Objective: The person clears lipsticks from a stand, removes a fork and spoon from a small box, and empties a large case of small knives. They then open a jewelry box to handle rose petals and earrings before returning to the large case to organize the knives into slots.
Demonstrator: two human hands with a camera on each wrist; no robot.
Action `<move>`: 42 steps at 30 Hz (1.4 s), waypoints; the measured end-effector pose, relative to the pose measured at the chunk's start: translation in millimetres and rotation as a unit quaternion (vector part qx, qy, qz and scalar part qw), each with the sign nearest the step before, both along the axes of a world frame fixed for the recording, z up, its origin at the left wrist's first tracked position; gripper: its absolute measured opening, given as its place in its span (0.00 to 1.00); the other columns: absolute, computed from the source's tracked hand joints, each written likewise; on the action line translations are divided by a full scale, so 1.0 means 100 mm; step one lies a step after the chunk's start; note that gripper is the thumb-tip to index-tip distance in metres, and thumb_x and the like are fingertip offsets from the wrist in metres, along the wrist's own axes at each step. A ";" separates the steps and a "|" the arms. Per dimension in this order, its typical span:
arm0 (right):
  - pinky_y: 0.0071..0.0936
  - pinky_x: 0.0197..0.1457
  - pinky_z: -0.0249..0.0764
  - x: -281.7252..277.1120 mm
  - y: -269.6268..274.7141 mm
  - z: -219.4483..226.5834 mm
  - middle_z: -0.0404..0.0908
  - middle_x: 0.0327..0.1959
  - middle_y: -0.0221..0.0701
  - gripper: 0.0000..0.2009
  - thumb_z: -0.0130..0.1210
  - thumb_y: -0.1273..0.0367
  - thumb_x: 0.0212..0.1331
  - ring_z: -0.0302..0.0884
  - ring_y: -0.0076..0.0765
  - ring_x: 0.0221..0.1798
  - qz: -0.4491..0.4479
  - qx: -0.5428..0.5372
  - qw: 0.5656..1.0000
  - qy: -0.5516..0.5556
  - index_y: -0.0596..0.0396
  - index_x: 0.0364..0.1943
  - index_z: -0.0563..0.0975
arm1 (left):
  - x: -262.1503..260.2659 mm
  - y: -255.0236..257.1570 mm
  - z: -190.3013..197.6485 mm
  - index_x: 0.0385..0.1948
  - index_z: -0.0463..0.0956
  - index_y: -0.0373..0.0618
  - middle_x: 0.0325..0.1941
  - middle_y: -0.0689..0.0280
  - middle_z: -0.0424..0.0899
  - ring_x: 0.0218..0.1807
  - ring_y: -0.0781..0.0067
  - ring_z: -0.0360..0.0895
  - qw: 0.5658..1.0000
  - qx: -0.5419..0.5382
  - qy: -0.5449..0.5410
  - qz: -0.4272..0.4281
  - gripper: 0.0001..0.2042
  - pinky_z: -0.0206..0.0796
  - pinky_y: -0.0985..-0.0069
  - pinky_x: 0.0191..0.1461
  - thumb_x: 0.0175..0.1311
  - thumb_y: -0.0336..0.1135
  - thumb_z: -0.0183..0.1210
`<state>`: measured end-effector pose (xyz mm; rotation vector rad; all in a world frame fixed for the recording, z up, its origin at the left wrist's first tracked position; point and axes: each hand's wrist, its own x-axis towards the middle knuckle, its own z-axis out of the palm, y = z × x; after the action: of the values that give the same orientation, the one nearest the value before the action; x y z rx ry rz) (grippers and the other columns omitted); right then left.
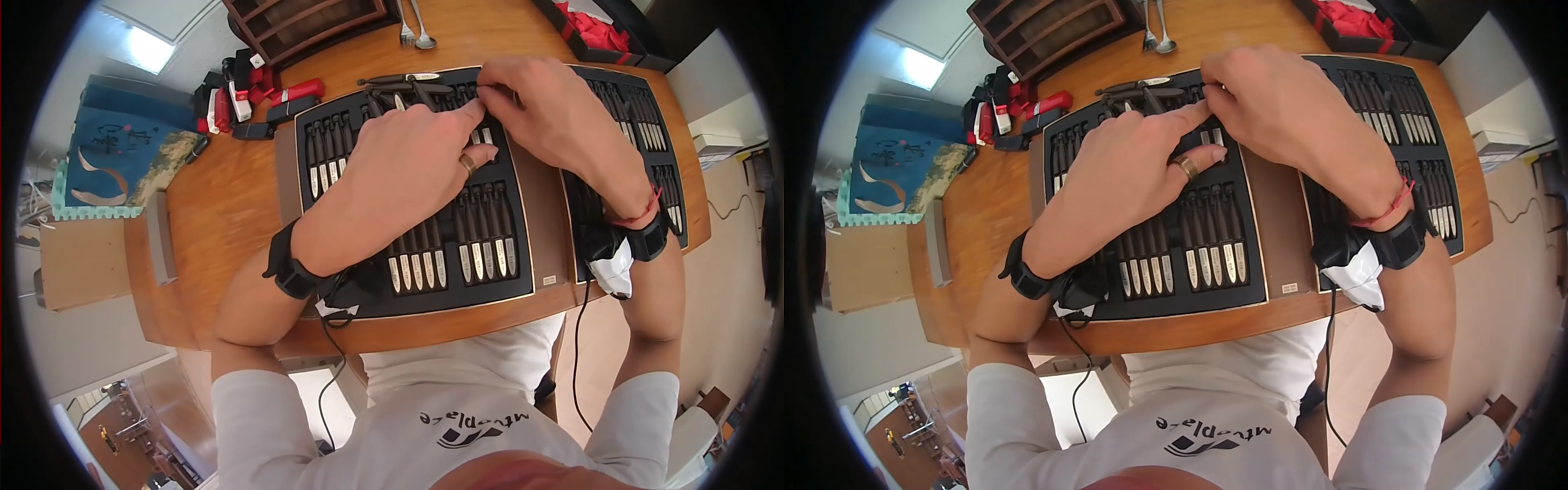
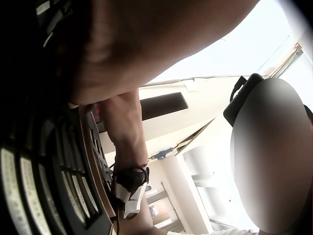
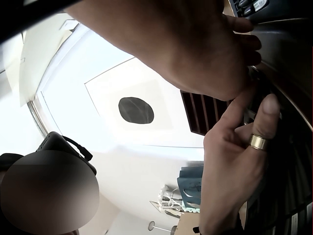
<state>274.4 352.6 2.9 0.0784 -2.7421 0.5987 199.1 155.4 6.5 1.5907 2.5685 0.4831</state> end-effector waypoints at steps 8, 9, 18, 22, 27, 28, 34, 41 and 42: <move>0.50 0.59 0.77 -0.14 0.03 -0.15 0.84 0.45 0.47 0.12 0.61 0.69 0.69 0.82 0.61 0.53 0.040 -0.052 0.992 0.109 0.61 0.51 0.84 | -0.06 -0.03 0.04 0.60 0.84 0.49 0.32 0.48 0.89 0.36 0.39 0.87 1.000 0.005 0.023 0.003 0.19 0.79 0.49 0.45 0.75 0.49 0.66; 0.50 0.59 0.77 -0.16 0.02 -0.15 0.84 0.45 0.47 0.12 0.61 0.69 0.69 0.82 0.61 0.53 0.042 -0.049 0.992 0.110 0.61 0.51 0.84 | -0.15 -0.06 0.13 0.56 0.85 0.47 0.32 0.49 0.88 0.35 0.42 0.87 0.999 0.041 0.019 0.025 0.16 0.78 0.52 0.43 0.75 0.46 0.66; 0.49 0.65 0.74 -0.32 -0.08 -0.44 0.82 0.54 0.41 0.19 0.63 0.73 0.68 0.77 0.57 0.58 0.057 0.019 0.990 0.129 0.55 0.63 0.81 | -0.79 -0.31 0.39 0.35 0.84 0.34 0.25 0.52 0.83 0.28 0.55 0.82 0.990 -0.004 0.063 0.129 0.23 0.73 0.61 0.38 0.75 0.51 0.68; 0.49 0.62 0.76 -0.34 -0.04 -0.40 0.84 0.53 0.39 0.15 0.64 0.73 0.65 0.78 0.55 0.55 0.072 0.031 0.988 0.131 0.55 0.55 0.86 | -0.64 -0.20 0.36 0.18 0.80 0.33 0.17 0.51 0.80 0.24 0.50 0.81 0.982 -0.113 0.024 0.147 0.38 0.73 0.57 0.33 0.69 0.69 0.66; 0.48 0.65 0.74 -0.32 -0.10 -0.35 0.83 0.51 0.37 0.10 0.65 0.72 0.64 0.77 0.52 0.57 0.091 0.018 0.986 0.139 0.55 0.48 0.88 | -0.59 -0.19 0.32 0.20 0.80 0.35 0.20 0.50 0.83 0.27 0.49 0.85 0.982 -0.139 0.013 0.125 0.36 0.74 0.56 0.34 0.68 0.68 0.68; 0.48 0.67 0.73 -0.31 -0.10 -0.35 0.83 0.52 0.37 0.09 0.65 0.72 0.64 0.77 0.52 0.58 0.097 0.019 0.986 0.137 0.55 0.47 0.87 | -0.60 -0.19 0.34 0.20 0.80 0.35 0.20 0.50 0.83 0.27 0.49 0.85 0.982 -0.139 0.013 0.125 0.36 0.74 0.56 0.34 0.68 0.68 0.68; 0.48 0.69 0.70 -0.22 -0.17 -0.23 0.82 0.55 0.37 0.07 0.67 0.69 0.62 0.74 0.51 0.62 0.110 0.014 0.990 0.083 0.58 0.39 0.85 | -0.70 -0.23 0.43 0.34 0.81 0.36 0.26 0.53 0.85 0.35 0.51 0.86 0.978 -0.188 -0.066 0.064 0.26 0.75 0.57 0.40 0.73 0.58 0.66; 0.46 0.70 0.70 -0.14 -0.21 -0.20 0.81 0.54 0.38 0.07 0.68 0.69 0.58 0.74 0.51 0.62 0.114 -0.011 0.992 0.053 0.59 0.31 0.83 | -0.63 -0.28 0.63 0.31 0.76 0.39 0.19 0.67 0.77 0.17 0.76 0.74 0.962 -0.122 -0.202 0.134 0.18 0.65 0.71 0.24 0.81 0.44 0.60; 0.46 0.69 0.71 -0.12 -0.21 -0.19 0.81 0.54 0.39 0.07 0.67 0.69 0.58 0.74 0.52 0.61 0.117 -0.010 0.992 0.055 0.59 0.31 0.83 | -0.64 -0.29 0.63 0.30 0.75 0.40 0.19 0.69 0.76 0.15 0.80 0.71 0.962 -0.085 -0.222 0.134 0.17 0.62 0.75 0.21 0.82 0.41 0.58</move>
<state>262.1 331.8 -16.6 0.4196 -2.6377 0.6608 134.8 126.3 69.2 0.9497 2.4005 0.5479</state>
